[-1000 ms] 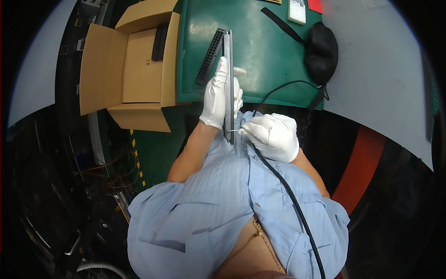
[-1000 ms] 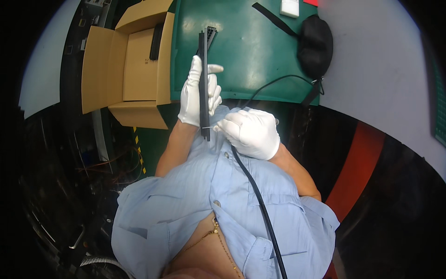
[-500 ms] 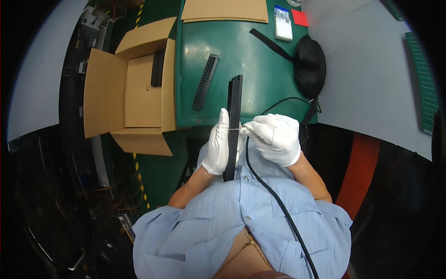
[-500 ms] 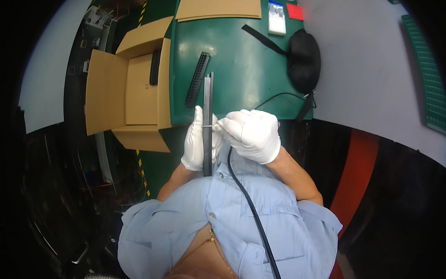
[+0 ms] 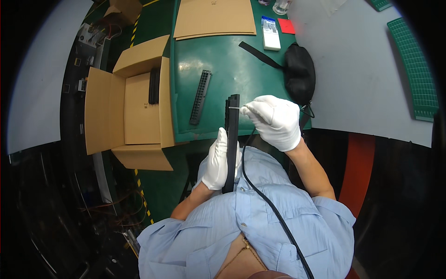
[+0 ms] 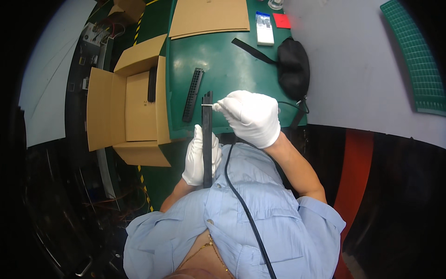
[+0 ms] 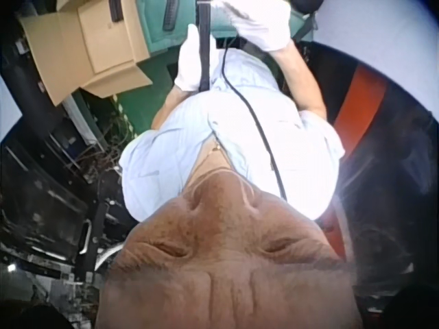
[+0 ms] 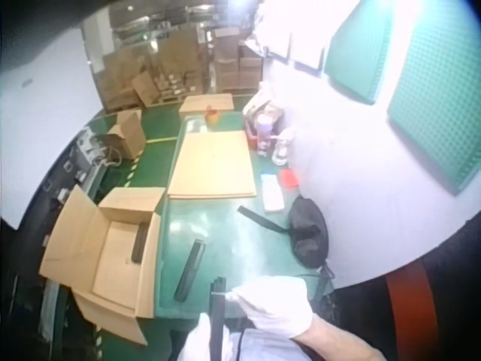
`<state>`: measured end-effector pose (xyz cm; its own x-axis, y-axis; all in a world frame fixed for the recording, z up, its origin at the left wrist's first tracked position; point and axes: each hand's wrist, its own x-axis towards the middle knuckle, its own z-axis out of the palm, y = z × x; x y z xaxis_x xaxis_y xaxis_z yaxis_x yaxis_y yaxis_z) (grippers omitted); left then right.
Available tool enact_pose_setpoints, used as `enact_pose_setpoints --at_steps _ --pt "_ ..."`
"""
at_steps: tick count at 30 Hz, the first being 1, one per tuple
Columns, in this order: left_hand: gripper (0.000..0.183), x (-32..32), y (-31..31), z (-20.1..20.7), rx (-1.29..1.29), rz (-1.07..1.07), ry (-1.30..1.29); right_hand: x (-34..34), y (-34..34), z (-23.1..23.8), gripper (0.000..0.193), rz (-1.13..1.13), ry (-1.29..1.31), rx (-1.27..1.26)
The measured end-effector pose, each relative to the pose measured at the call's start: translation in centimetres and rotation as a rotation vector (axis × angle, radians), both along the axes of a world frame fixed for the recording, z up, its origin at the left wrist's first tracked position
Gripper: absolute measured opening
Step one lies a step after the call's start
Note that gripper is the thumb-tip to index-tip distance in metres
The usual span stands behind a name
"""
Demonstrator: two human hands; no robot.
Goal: The person scrapes the edges of plastic components using a tool and places them into a cardboard box. The person then opens an injection molding machine, removes molded plastic components from the mold, closes the machine door, and scrapes the edges of the newly removed components with the tool.
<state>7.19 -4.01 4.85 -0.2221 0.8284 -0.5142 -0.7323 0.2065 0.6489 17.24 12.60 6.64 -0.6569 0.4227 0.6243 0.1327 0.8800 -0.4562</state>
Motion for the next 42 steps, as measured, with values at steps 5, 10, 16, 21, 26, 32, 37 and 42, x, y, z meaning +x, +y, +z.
enact_pose_setpoints --at_steps 5,10,16,21,26,32,37,42 --pt "0.06 0.3 0.0 0.1 0.001 0.005 -0.003 -0.4 1.2 0.1 0.014 -0.038 0.043 0.016" --pt "0.061 0.9 0.1 2.7 -0.017 -0.055 0.184 -0.5 2.1 -1.7 0.008 -0.084 0.004 -0.014" --pt "0.063 0.0 0.6 -1.2 0.046 -0.089 0.239 0.4 2.3 1.0 0.028 0.028 -0.19 -1.413" --pt "0.065 -1.2 3.9 -3.2 0.102 0.037 0.578 -0.6 0.0 1.5 0.046 0.163 -0.242 -1.01" --pt "0.071 -1.2 4.4 -0.7 0.103 0.251 0.637 1.1 -2.3 2.4 0.049 0.199 -0.235 -0.744" --pt "0.074 -1.6 3.7 -2.2 0.156 0.103 0.751 1.7 -1.0 1.2 0.013 0.223 -0.195 -0.119" --pt "0.076 -1.7 3.2 -2.6 0.155 0.046 0.8 3.1 -1.0 1.3 0.009 0.303 -0.276 0.129" --pt "0.075 -1.9 3.4 -2.4 0.141 0.008 0.843 4.0 -1.6 0.1 0.011 0.375 -0.273 0.014"
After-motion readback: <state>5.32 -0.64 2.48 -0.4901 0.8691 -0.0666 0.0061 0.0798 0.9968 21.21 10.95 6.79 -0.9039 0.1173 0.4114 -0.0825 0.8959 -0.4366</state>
